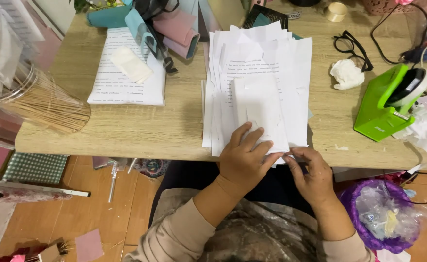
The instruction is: The person folds a stack of printed papers in half and then folds them again into smaller rectangles. They use a green tape dispenser to apply tape to the folded edges to secure them.
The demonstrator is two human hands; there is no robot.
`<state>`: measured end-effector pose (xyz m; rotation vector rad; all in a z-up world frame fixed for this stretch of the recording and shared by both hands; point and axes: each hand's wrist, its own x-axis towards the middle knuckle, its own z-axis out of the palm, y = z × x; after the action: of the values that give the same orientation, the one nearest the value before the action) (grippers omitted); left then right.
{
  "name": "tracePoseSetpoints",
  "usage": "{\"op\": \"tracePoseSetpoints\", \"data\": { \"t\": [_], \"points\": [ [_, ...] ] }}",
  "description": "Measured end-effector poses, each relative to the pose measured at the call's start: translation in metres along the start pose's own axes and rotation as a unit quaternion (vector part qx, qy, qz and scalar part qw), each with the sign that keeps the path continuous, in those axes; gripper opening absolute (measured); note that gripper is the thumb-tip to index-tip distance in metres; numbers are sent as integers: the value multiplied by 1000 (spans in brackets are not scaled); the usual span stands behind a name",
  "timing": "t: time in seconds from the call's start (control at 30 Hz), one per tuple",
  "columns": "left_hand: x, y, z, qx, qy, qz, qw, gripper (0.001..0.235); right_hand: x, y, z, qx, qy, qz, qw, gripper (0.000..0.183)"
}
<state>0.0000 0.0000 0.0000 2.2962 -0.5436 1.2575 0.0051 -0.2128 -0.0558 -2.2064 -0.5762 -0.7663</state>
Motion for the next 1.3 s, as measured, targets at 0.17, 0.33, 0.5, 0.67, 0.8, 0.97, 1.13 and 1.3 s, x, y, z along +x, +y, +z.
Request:
{"op": "tracePoseSetpoints", "data": {
  "t": [0.17, 0.33, 0.5, 0.67, 0.8, 0.97, 1.13, 1.3],
  "points": [
    [11, -5, -7, -56, -1, -15, 998, 27, 23, -24, -8, -9, -2, -54, 998, 18],
    [18, -14, -11, -71, -2, -19, 997, 26, 38, -34, -9, -45, 5, -122, 991, 20],
    [18, -18, -10, -73, 7, -18, 997, 27, 52, -38, -8, -76, 11, -198, 977, 17],
    [23, -17, -15, -76, 23, -23, 997, 26, 64, -50, -12, -21, 50, -258, 965, 9],
    [32, -22, -19, -87, 25, -20, 996, 28, 68, -42, -4, -10, 86, -283, 955, 13],
    [40, -27, -26, -83, 22, -11, 996, 27, 68, -37, 4, 22, 94, -297, 950, 8],
    [41, -22, -30, -99, 20, -25, 995, 27, 68, -31, 9, 26, 115, -310, 943, 9],
    [47, -12, -36, -112, 42, -39, 992, 28, 67, -42, 2, 49, 123, -284, 949, 8]
  ]
}}
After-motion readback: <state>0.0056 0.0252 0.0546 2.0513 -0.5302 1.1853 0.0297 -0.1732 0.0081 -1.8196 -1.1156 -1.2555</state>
